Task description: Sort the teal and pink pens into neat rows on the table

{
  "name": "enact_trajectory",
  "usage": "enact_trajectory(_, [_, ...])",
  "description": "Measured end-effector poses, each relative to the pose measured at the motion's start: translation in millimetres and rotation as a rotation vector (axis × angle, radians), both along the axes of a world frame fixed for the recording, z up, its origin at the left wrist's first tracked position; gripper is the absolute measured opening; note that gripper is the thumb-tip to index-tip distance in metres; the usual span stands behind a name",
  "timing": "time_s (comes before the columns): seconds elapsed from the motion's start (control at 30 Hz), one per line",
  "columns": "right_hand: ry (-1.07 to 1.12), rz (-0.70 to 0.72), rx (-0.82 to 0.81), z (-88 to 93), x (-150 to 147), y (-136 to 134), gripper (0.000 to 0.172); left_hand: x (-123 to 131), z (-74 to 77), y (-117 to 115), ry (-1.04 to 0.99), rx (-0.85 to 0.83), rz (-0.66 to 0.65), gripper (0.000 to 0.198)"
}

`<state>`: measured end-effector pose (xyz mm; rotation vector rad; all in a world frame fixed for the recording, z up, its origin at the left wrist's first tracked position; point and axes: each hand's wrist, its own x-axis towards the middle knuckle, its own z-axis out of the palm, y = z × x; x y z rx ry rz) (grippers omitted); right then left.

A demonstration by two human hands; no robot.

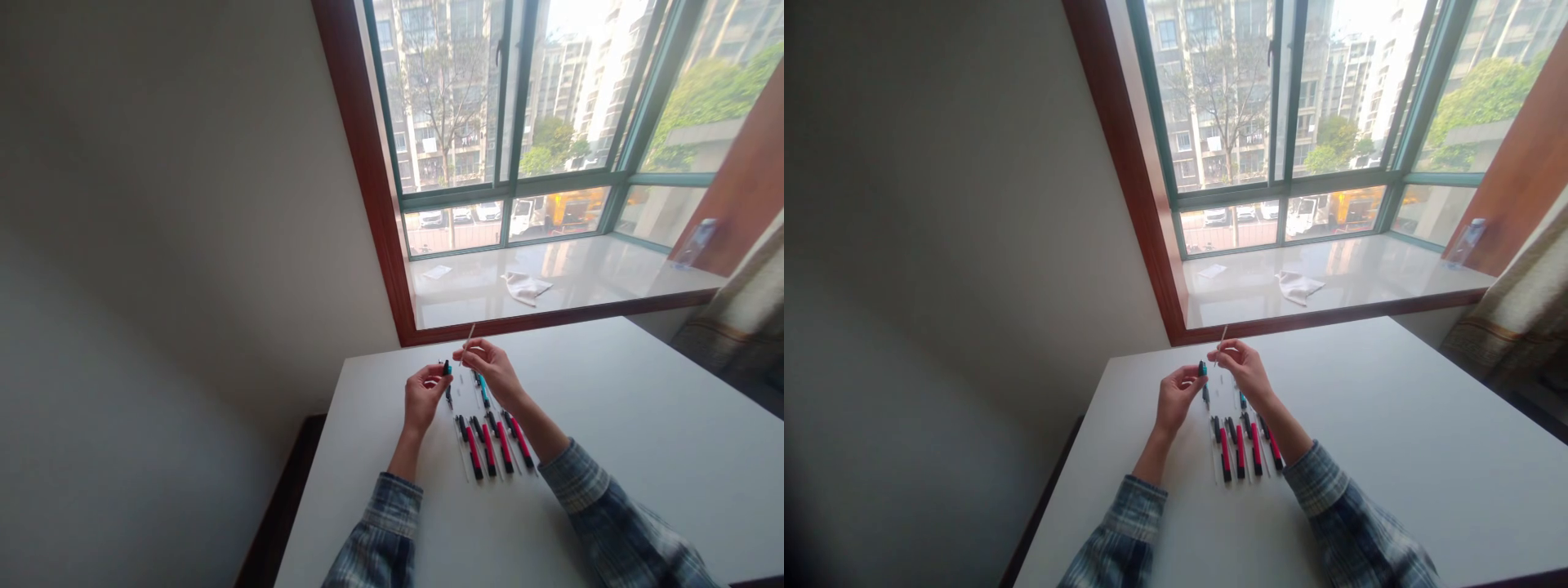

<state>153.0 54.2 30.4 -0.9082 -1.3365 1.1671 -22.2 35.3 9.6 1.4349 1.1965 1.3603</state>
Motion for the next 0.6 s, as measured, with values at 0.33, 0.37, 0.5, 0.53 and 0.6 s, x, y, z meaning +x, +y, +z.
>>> enact_trajectory(0.33, [-0.62, -0.209, 0.054, -4.0, 2, -6, 0.023, -1, -1.3, 4, -0.015, -0.016, 0.044, 0.034])
enact_trajectory(0.37, [-0.711, -0.215, 0.047, -4.8, 0, -8, 0.026, -1, -1.7, 4, -0.018, -0.013, 0.049, 0.035])
enact_trajectory(0.5, [-1.048, -0.216, 0.065, -7.5, -7, -12, 0.022, -3, -4.2, 6, -0.013, 0.001, 0.072, 0.035])
enact_trajectory(0.53, [-1.111, -0.208, 0.065, -8.5, -8, -12, 0.021, -4, -4.8, 6, -0.009, 0.003, 0.074, 0.034])
enact_trajectory(0.6, [-1.194, -0.186, 0.05, -10.7, -9, -11, 0.021, -4, -6.0, 6, -0.004, 0.007, 0.073, 0.033])
